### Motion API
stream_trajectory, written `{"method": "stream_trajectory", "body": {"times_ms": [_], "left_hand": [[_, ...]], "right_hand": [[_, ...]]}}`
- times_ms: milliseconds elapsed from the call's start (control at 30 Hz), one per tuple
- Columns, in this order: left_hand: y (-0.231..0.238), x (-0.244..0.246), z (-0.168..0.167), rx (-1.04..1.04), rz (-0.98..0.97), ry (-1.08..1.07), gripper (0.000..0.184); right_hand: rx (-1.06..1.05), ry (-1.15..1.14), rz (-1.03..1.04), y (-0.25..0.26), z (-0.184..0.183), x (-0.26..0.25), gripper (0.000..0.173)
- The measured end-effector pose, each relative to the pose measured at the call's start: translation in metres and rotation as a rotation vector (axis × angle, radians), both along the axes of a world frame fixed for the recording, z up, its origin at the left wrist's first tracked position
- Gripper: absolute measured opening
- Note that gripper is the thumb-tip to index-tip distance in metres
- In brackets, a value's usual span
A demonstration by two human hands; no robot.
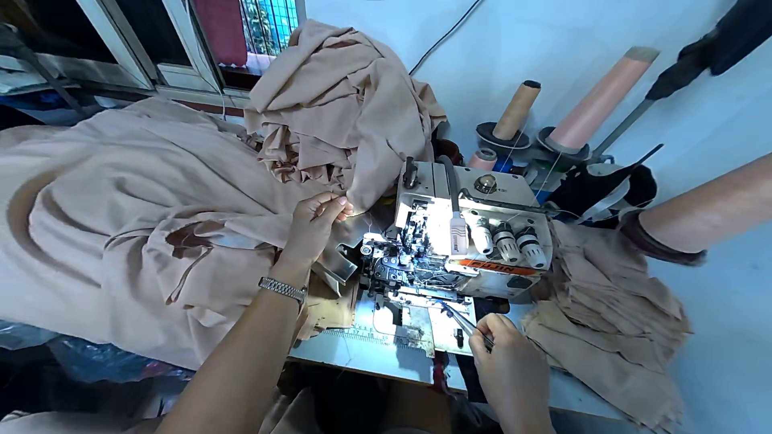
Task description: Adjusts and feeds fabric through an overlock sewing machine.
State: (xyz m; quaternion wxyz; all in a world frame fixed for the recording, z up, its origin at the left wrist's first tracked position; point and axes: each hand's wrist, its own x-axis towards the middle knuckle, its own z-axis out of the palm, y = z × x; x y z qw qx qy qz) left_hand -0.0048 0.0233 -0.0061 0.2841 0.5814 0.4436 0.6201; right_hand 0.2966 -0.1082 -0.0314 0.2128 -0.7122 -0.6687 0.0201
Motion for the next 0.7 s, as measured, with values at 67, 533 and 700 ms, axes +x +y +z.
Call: {"method": "stream_trajectory", "body": {"times_ms": [67,533,700], "left_hand": [[-0.001,0.001,0.001,-0.008,0.002,-0.009,0.022],[-0.001,0.0,-0.002,0.026,-0.011,-0.04,0.02],[-0.001,-0.001,-0.001,0.023,-0.019,-0.062,0.021]], "right_hand": [[0.008,0.016,0.004,-0.004,-0.002,0.001,0.006],[-0.016,0.045,-0.009,-0.024,0.001,0.005,0.009],[-0.003,-0.016,-0.057,-0.029,0.004,0.016,0.008]]}}
